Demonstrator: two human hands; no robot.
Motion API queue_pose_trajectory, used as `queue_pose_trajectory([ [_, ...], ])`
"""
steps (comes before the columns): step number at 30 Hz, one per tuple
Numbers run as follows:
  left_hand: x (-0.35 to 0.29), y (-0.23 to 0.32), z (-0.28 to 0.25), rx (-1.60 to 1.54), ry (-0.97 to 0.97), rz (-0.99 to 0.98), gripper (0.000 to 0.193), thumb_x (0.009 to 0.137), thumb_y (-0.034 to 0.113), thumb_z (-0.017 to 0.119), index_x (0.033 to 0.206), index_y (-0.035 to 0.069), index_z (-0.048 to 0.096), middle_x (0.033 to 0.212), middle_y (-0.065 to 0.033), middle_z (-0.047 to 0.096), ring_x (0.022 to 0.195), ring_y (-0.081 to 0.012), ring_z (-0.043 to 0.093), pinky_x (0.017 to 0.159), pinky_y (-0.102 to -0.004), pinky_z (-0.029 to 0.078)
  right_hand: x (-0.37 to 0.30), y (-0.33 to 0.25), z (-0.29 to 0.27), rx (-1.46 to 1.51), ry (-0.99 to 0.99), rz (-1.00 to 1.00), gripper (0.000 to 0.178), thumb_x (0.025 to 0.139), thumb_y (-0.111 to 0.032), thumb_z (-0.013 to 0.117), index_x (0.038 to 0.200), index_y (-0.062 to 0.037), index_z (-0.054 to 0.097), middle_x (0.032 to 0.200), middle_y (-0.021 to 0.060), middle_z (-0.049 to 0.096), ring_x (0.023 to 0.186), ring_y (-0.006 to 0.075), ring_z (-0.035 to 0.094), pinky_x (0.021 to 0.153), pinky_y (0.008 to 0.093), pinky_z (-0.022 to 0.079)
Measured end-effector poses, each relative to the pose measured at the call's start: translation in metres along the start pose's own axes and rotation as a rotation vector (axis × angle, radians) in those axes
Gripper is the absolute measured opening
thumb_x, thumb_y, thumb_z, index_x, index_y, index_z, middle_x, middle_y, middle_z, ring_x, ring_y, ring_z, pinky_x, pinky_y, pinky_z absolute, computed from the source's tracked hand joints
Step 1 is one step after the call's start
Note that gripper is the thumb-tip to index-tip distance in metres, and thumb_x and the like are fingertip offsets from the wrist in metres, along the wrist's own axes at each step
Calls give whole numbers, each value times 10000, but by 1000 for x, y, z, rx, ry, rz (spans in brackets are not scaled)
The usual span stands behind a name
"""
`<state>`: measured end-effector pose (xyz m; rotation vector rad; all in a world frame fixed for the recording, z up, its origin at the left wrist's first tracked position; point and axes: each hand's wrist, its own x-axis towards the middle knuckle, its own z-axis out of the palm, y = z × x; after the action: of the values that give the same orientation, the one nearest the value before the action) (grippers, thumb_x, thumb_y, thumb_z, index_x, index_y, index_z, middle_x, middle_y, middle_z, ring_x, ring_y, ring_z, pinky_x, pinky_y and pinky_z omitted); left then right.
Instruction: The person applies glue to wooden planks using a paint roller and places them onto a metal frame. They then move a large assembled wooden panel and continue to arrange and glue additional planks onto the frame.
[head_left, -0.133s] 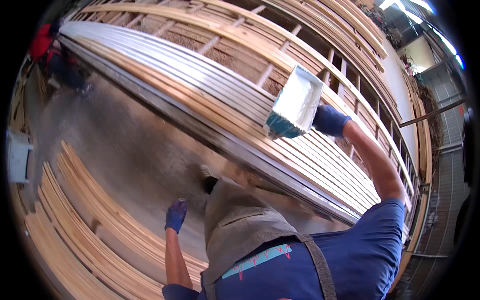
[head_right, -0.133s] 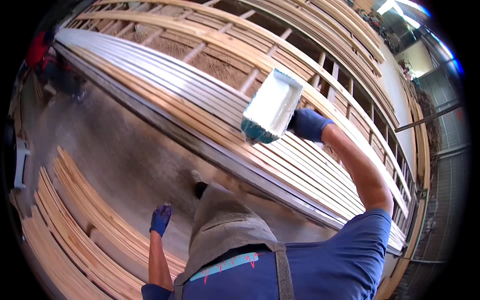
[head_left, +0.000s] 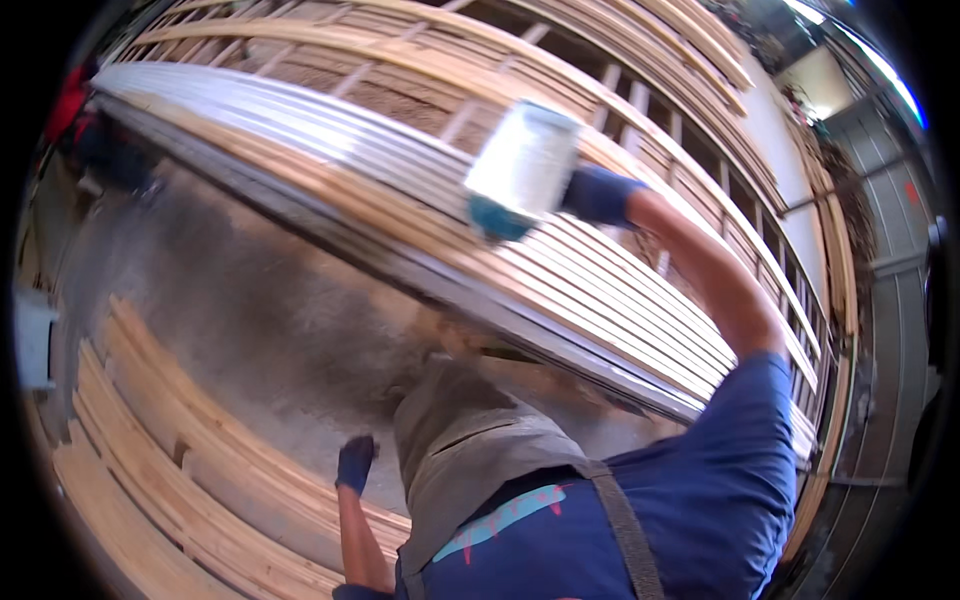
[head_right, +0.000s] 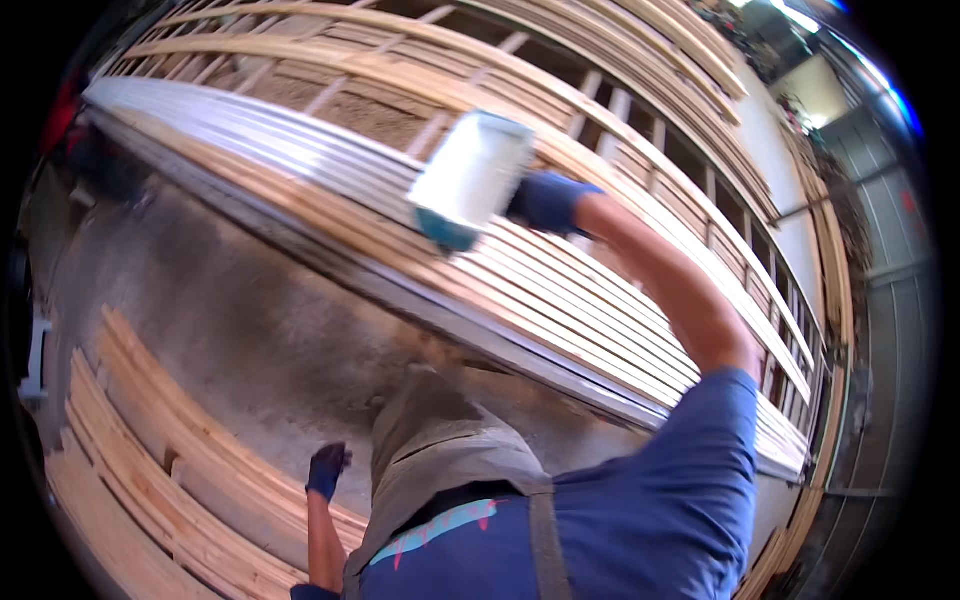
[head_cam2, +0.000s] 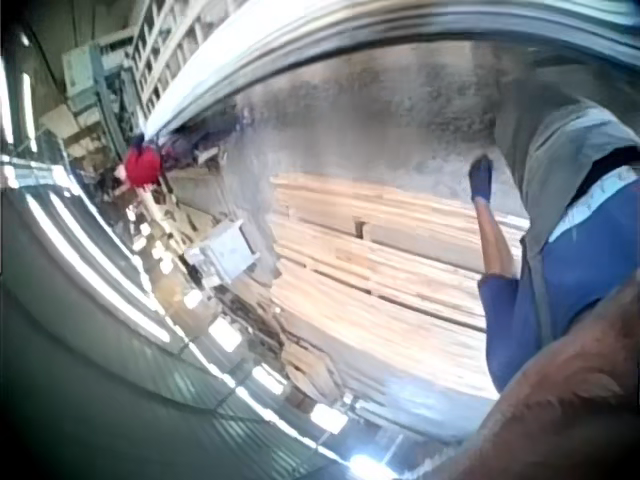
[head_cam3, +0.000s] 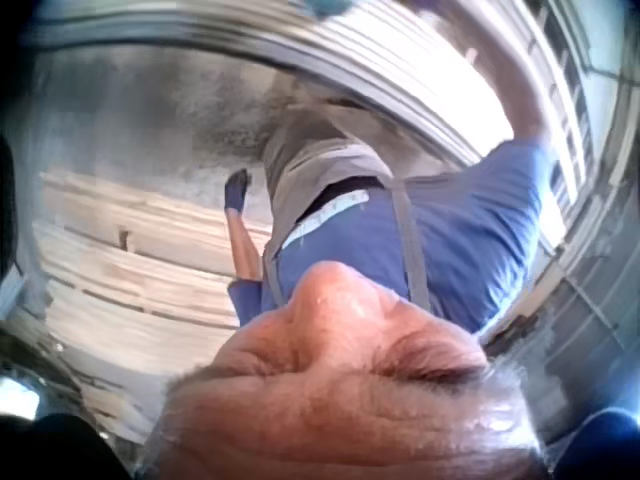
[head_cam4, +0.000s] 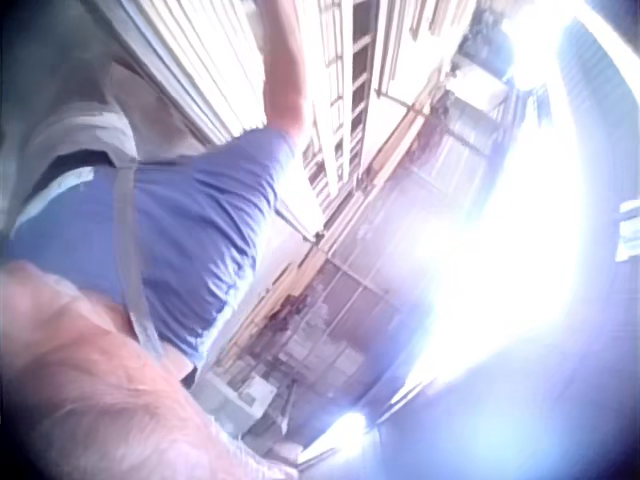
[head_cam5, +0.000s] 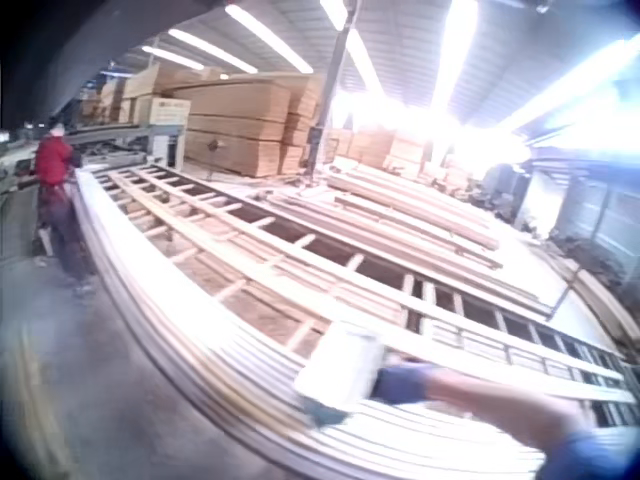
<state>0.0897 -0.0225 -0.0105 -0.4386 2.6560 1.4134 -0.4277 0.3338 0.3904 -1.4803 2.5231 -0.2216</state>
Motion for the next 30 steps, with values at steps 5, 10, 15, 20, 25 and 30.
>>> queue_pose_trajectory([
  [5, -212, 63, 136, -668, 95, -844, 234, 947, 196, 539, 1095, 35, 624, 828, -74, 674, 660, -148, 640, 521, -266, 475, -83, -44, 10, 417, -169, 384, 233, 937, -290, 535, 981, -104, 667, 736, 44, 626, 597, 145, 591, 547, 305, 513],
  [10, -281, 138, 240, -640, 220, -811, 277, 945, 359, 618, 1098, 131, 646, 788, -49, 696, 546, -106, 585, 436, -225, 367, -237, -21, 16, 444, -163, 352, 273, 924, -294, 541, 1019, -69, 664, 767, 73, 653, 616, 171, 607, 553, 336, 506],
  [15, -312, 213, 366, -591, 175, -636, 268, 946, 342, 615, 1097, 126, 657, 828, -45, 705, 590, -94, 579, 507, -227, 401, -466, 48, 54, 195, -101, 144, 250, 946, -208, 541, 1098, -47, 658, 968, 192, 684, 852, 324, 658, 795, 425, 531],
  [20, -365, 297, 471, -684, 178, -652, 275, 956, 357, 582, 1082, 127, 666, 849, -55, 715, 643, -113, 633, 535, -237, 430, -715, 105, 62, 192, -118, 356, 196, 899, -133, 585, 1058, -62, 675, 1000, 213, 682, 937, 335, 661, 883, 431, 517],
  [25, -480, 308, 631, -964, 282, -762, 275, 969, 313, 544, 1079, 77, 630, 876, -71, 712, 654, -140, 638, 537, -263, 448, -817, 145, 55, 243, -156, 349, 260, 914, -148, 596, 1157, -65, 640, 1086, 190, 672, 1029, 307, 638, 950, 415, 486],
  [30, -627, 395, 763, -788, -21, -1138, 276, 959, 292, 530, 1167, 121, 592, 882, -93, 705, 643, -178, 651, 500, -282, 437, -812, 120, 49, 280, -113, 227, 326, 970, -274, 535, 1225, -86, 617, 1156, 162, 653, 1036, 282, 620, 942, 408, 494],
])
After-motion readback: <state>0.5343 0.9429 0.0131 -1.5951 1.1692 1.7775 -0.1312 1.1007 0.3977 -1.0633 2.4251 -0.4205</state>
